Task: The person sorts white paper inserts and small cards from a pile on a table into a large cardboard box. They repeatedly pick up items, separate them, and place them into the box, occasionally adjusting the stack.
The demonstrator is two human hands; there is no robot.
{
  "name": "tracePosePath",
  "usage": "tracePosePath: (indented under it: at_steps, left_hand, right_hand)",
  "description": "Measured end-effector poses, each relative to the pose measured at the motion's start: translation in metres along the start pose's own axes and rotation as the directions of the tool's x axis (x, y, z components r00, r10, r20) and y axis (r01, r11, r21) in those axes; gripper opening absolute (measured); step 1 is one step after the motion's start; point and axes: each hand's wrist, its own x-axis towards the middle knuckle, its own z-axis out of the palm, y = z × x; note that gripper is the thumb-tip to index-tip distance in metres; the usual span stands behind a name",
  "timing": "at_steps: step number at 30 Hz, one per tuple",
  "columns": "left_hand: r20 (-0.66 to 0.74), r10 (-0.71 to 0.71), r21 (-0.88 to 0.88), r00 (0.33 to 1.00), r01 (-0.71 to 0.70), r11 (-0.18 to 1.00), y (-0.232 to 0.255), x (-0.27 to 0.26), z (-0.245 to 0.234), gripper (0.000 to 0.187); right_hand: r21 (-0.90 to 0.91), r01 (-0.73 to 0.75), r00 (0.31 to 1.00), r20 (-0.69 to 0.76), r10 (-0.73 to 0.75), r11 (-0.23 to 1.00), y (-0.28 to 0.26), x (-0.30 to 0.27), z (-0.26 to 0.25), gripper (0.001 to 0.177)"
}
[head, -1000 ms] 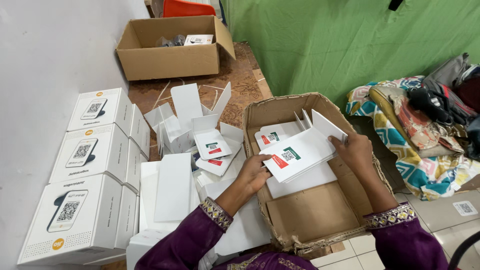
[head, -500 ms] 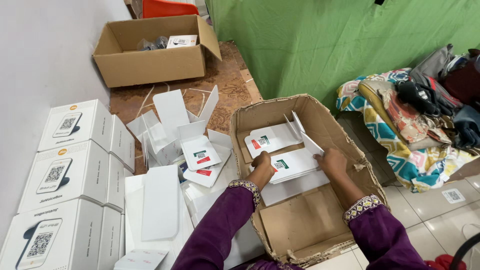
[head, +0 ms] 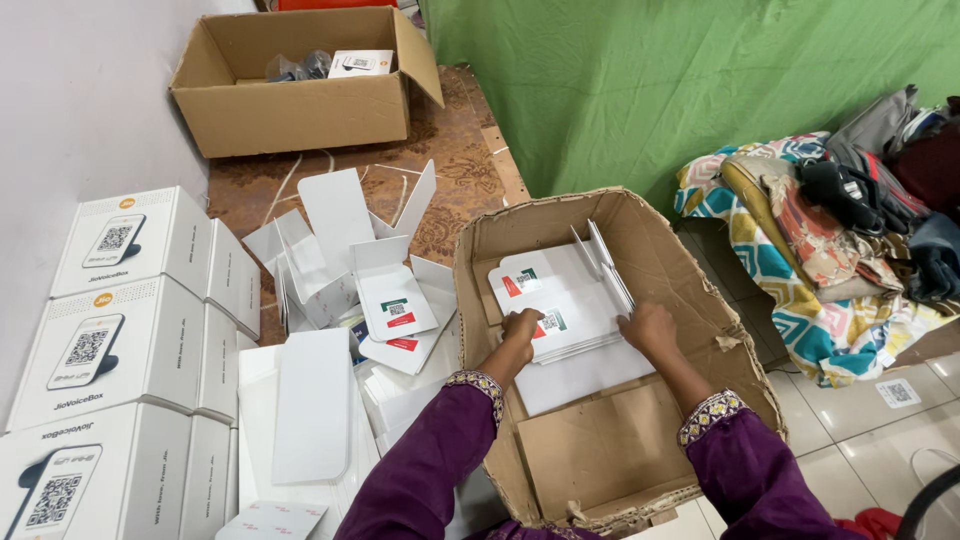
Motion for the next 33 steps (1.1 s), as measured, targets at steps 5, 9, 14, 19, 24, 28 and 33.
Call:
tracePosePath:
  at_steps: [5,9,14,19,24,28,33]
  left_hand:
    - [0.061,0.111,0.282,0.992,-0.124,0.951,-0.012,0.006,-0.005,0.076]
    - [0.087,0.082,0.359,0.993,-0.108,0.927,-0.013,0.002,-0.002,0.079]
    - [0.001,0.041,0.297,0.999,-0.039,0.954,-0.007,-0.001,0.004,0.082]
    - [-0.216,0.020,0.184,0.976,0.021,0.983,0.018,0.008,0.021,0.083]
    - [-0.367,0.149,0.102,0.918,-0.119,0.988,0.024,0.041,0.008,0.072]
    - [-0.198,0.296,0.238,0.934,-0.247,0.939,0.015,0.047,-0.001,0.060]
    - [0.015,0.258,0.117,0.966,-0.258,0.959,0.017,0.033,-0.004,0.073]
  right_hand:
    - [-0.090,0.023,0.997,0.075,-0.016,0.996,0.006,0.006,0.002,0.029]
    - [-0.125,0.049,0.997,0.069,-0.041,0.991,0.012,0.009,0.009,0.024]
    - [-0.203,0.108,0.972,0.229,-0.060,0.973,0.014,0.021,-0.004,0.029]
    - [-0.080,0.149,0.956,0.268,-0.122,0.986,-0.005,0.045,-0.037,0.073]
    - [0.043,0.405,0.910,0.079,-0.407,0.914,-0.036,0.054,-0.025,0.064]
    - [0.031,0.249,0.946,0.204,-0.250,0.968,-0.059,0.062,-0.008,0.063]
    - [0.075,0.213,0.969,0.112,-0.221,0.974,-0.058,0.071,0.014,0.081]
